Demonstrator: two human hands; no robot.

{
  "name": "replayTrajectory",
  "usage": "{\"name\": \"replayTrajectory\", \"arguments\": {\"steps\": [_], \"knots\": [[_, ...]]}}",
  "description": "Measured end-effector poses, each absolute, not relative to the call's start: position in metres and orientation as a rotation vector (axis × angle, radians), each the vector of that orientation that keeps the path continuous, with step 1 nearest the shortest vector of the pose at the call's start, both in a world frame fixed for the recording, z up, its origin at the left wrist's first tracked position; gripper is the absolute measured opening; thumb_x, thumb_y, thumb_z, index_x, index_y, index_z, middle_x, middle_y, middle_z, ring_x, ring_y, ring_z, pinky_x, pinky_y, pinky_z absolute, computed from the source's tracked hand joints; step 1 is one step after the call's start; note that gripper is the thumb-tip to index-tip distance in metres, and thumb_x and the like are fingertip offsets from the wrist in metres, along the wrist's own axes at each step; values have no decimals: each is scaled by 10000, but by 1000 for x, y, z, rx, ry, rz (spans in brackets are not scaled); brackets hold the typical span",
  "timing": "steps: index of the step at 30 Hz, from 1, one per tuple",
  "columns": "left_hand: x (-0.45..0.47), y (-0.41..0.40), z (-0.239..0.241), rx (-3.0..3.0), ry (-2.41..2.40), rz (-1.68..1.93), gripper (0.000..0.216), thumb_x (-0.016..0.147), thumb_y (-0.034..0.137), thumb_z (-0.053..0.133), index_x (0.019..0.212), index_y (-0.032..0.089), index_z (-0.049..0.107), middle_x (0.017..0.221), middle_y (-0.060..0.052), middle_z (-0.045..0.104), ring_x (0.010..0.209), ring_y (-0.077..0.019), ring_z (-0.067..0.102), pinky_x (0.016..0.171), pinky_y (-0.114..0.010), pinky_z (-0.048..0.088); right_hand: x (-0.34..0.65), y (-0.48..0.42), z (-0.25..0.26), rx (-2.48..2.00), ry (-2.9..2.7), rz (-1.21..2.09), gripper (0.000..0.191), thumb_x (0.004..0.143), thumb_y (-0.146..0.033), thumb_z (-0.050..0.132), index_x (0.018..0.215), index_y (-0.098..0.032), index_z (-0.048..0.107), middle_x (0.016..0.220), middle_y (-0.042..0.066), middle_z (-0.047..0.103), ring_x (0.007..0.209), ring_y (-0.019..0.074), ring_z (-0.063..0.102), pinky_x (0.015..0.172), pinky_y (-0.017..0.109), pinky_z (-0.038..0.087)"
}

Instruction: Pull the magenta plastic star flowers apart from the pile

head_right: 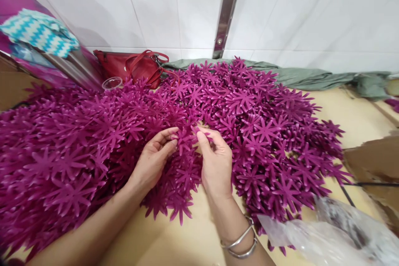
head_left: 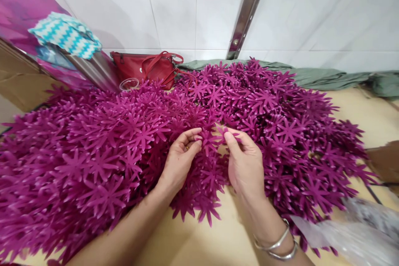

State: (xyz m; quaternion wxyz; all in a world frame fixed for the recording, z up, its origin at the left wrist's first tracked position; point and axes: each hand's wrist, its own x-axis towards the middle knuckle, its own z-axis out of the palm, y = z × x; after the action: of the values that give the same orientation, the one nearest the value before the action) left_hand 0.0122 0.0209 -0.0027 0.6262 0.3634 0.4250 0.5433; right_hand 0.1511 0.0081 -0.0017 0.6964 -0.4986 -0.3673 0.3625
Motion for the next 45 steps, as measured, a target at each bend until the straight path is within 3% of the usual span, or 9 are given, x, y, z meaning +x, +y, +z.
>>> {"name": "replayTrajectory", "arguments": {"steps": [8,12,15,18,21,24,34,40,45], "knots": [[6,26,-7,891,998,1401,379,877,261,756,1249,245,680,1063,1,684,905,-97,604,883,-199,462,162,11,5,-1086,-778,950,172,847,-396,796,889,-232,763,915,7,762,709,124,645,725,279,545],[6,24,5,1028,1039,1522,384,900,271,738,1270,249,638,1128,-24,682,968,-123,639,912,-215,495,166,7,10,-1226,-1314,1024,223,809,-428,829,927,-239,823,1085,74,772,1054,243,698,964,403,549],[7,19,12,1148,1032,1554,381,922,250,713,1286,266,602,1150,-35,669,1017,-141,662,942,-237,520,164,6,13,-1220,-1288,865,286,890,-474,742,1058,-254,812,1264,91,716,1235,251,634,1093,428,483],[10,13,12,1248,970,1493,388,929,210,699,1298,273,597,1178,-40,652,1053,-146,677,968,-248,529,160,4,13,-1155,-1129,887,331,929,-476,698,1180,-264,740,1170,63,743,1082,214,682,995,389,532],[13,8,10,1271,897,1399,441,917,200,711,1334,279,592,1252,-59,644,1107,-166,680,956,-254,539,156,3,12,-1192,-1063,926,230,836,-381,807,1003,-240,733,911,3,730,811,170,651,773,302,536],[14,7,11,1183,839,1337,545,893,242,755,1398,289,556,1328,-80,642,1101,-173,682,945,-269,548,155,2,11,-1266,-1077,851,130,882,-342,753,866,-216,727,817,-14,700,725,147,593,713,279,485],[12,16,10,988,837,1152,441,785,294,873,1199,235,732,1181,-50,752,1037,-173,698,938,-283,560,149,-4,8,-1346,-1412,381,206,1035,-285,544,1028,-233,743,1036,68,779,979,230,711,935,397,530],[14,18,9,1000,850,1202,351,812,296,837,1143,227,744,1183,-49,741,1081,-181,678,926,-278,560,148,-2,5,-1308,-1503,318,344,1062,-273,462,1288,-241,719,1264,134,657,1246,249,621,1114,471,483],[14,21,4,894,910,1276,261,749,319,881,918,194,726,905,17,695,820,-109,649,827,-246,573,152,-1,8,-1296,-1267,466,250,1028,-314,561,1119,-235,780,1221,103,675,1176,221,646,1079,405,505]]}}
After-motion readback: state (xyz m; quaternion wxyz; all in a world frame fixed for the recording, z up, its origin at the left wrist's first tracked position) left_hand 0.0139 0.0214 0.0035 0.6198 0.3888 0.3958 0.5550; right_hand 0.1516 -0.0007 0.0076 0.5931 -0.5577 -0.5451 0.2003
